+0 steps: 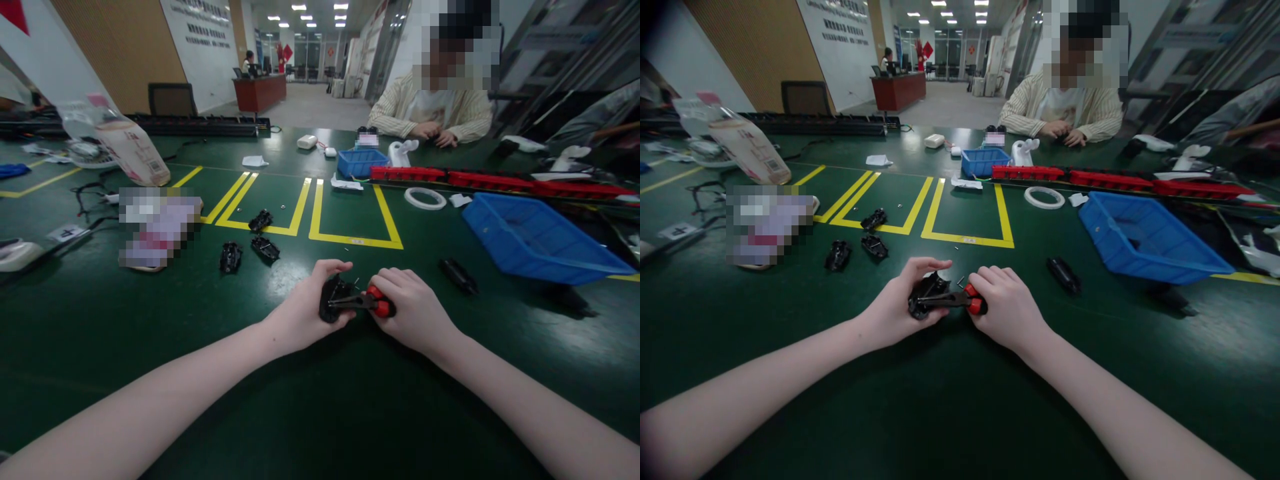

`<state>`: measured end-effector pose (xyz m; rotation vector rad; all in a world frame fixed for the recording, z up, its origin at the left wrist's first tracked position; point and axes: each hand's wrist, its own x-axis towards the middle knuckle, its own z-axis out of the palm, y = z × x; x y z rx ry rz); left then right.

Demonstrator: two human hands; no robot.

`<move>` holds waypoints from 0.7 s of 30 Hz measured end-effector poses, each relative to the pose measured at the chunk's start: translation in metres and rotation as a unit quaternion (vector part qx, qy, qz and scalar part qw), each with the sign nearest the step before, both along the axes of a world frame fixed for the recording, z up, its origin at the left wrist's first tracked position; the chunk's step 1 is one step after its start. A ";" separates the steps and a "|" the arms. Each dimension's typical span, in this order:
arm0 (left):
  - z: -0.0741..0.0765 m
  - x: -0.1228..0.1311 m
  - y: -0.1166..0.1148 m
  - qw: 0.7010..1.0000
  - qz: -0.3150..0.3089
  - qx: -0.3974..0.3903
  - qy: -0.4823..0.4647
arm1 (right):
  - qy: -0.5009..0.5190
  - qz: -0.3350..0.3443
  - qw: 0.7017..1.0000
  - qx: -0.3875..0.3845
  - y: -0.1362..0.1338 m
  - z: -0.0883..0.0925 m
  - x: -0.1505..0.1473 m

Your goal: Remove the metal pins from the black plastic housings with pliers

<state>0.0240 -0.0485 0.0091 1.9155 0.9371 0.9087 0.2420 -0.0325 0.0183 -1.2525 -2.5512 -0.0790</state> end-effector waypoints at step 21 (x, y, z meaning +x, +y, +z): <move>0.012 0.002 -0.002 0.987 -0.056 -0.148 -0.002 | -0.011 0.011 1.000 0.025 -0.001 -0.001 0.001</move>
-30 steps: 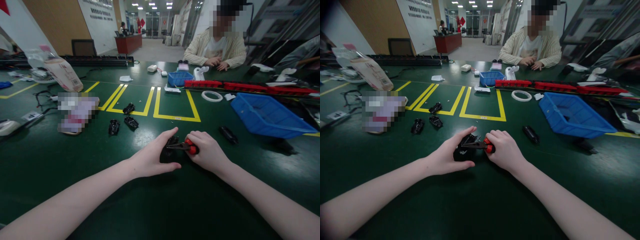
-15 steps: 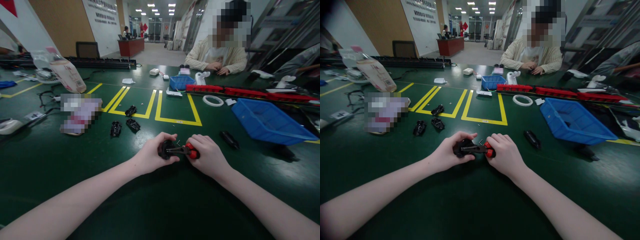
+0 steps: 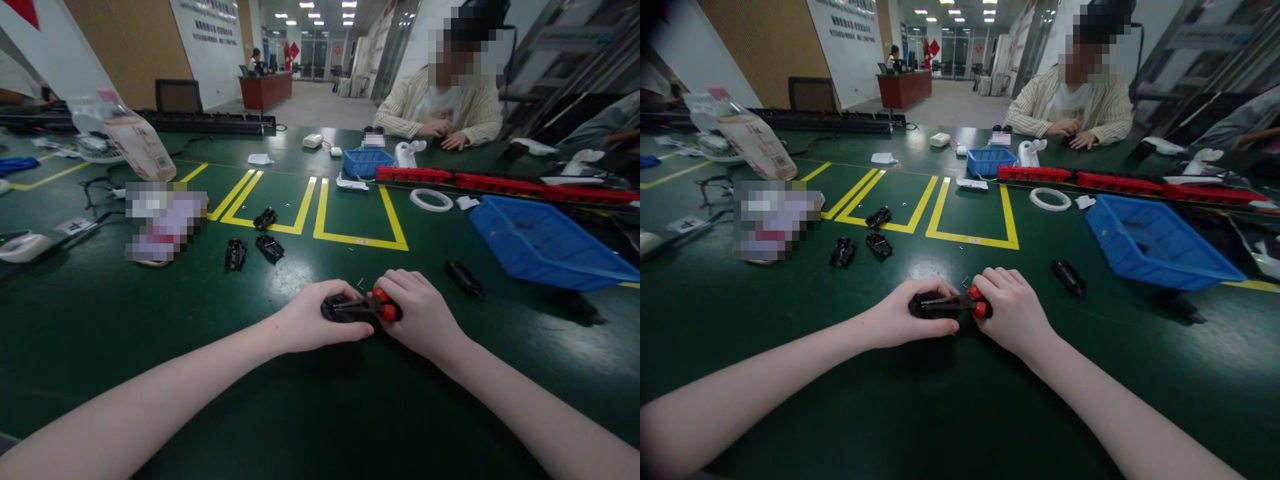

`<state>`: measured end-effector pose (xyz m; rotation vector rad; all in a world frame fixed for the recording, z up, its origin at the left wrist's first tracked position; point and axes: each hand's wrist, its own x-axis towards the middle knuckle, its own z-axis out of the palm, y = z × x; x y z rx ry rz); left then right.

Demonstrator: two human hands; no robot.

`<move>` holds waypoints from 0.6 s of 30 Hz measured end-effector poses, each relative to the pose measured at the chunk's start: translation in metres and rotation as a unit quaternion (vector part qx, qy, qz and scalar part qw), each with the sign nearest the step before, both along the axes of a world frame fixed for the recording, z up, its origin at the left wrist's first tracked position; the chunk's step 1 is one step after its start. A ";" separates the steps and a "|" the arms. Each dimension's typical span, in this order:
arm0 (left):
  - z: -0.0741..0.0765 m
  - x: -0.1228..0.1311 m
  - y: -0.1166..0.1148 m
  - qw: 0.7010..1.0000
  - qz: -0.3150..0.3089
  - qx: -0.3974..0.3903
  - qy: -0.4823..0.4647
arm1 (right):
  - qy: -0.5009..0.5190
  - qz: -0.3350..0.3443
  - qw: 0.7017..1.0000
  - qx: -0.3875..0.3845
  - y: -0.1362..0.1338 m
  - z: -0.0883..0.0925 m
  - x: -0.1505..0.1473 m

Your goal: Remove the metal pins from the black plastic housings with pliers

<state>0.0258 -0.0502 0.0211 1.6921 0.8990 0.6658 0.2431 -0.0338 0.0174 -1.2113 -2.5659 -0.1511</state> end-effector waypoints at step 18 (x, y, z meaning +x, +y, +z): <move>-0.008 0.012 -0.012 0.966 0.019 -0.197 -0.164 | -0.008 -0.052 0.999 0.007 0.009 -0.003 0.008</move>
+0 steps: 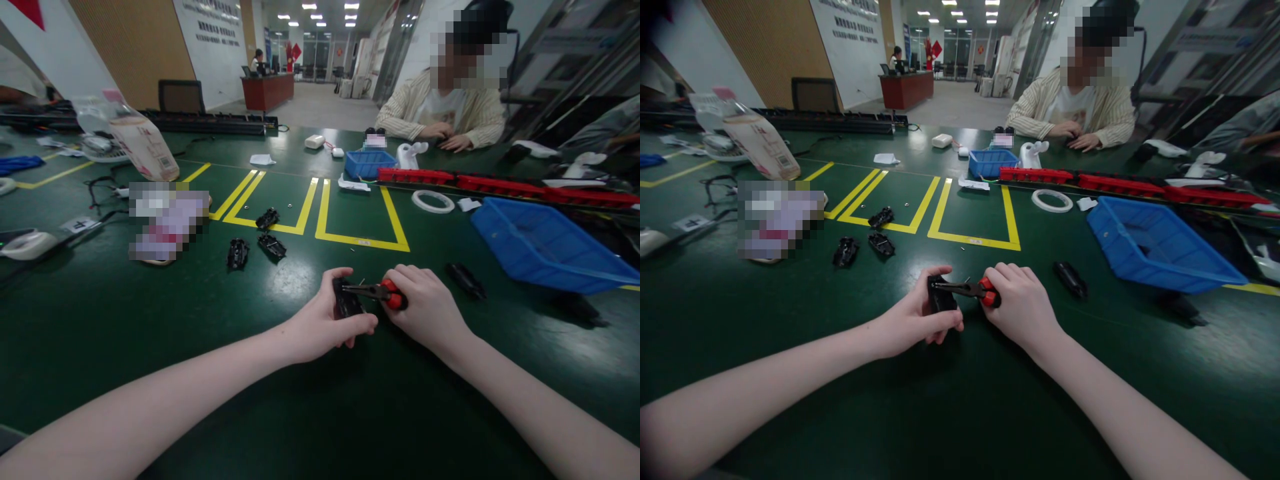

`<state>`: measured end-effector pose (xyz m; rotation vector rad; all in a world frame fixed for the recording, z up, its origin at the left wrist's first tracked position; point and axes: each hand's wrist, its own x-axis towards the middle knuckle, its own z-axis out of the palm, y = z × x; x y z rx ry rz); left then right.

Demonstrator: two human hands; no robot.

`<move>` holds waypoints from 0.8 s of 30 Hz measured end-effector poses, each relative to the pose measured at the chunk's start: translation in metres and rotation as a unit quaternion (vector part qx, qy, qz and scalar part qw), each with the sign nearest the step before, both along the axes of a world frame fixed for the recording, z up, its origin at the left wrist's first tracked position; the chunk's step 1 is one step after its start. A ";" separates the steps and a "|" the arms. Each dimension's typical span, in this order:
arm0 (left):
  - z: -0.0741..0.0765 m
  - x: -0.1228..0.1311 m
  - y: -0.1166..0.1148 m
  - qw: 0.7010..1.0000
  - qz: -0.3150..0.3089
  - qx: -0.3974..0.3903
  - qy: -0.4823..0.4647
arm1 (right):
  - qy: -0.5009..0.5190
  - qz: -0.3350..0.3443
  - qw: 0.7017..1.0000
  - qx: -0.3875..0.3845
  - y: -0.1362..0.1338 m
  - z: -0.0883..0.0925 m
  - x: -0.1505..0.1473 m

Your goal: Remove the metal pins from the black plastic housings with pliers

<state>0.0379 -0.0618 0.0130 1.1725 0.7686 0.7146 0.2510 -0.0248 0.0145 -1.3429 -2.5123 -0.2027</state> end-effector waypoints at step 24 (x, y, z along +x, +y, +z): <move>0.009 -0.013 0.013 0.991 -0.112 -0.078 -0.017 | -0.051 0.032 0.994 0.086 0.004 0.004 0.010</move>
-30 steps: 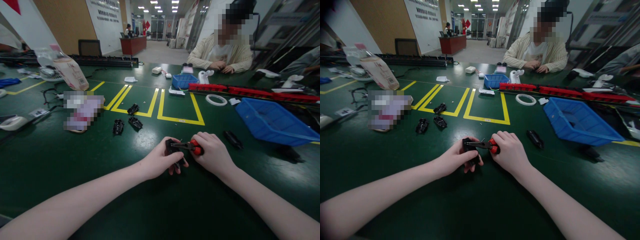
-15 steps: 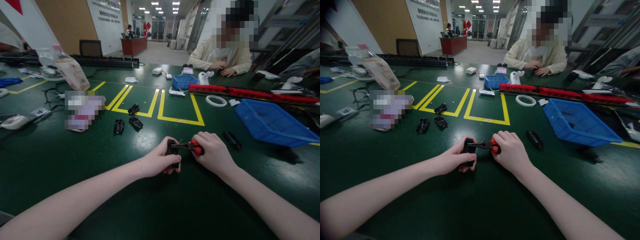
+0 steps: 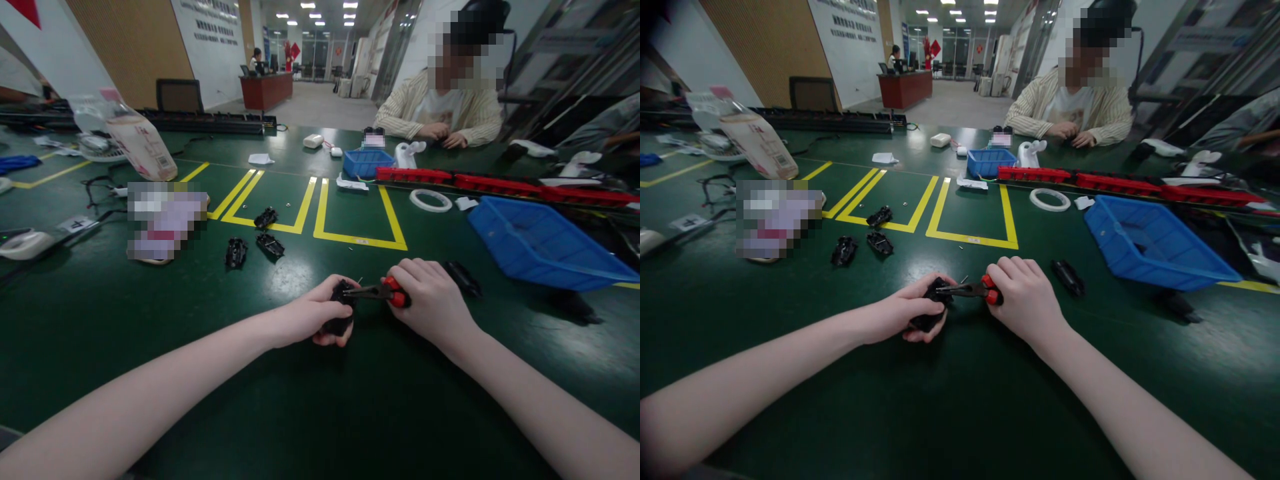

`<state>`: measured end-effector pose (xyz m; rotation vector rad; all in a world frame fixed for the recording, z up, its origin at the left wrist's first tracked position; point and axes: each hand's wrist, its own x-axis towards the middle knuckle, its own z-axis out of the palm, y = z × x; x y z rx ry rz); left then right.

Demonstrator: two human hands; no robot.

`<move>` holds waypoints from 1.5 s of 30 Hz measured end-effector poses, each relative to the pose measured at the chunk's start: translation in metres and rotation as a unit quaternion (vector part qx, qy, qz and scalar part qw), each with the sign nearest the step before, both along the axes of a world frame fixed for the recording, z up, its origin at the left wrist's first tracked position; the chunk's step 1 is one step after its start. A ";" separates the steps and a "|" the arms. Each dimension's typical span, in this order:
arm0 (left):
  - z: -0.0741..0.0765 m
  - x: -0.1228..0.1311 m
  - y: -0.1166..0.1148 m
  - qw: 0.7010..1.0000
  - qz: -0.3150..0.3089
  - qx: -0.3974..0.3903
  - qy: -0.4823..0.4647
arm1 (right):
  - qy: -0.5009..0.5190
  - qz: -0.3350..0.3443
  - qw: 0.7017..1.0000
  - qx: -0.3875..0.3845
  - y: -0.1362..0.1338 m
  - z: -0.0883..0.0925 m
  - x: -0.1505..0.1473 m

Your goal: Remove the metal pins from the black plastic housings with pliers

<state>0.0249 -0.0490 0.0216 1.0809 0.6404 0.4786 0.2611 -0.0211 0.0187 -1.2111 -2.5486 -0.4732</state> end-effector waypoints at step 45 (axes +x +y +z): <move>0.001 -0.014 0.002 0.725 -0.008 0.544 0.423 | 0.003 0.001 0.994 -0.110 -0.012 0.000 -0.011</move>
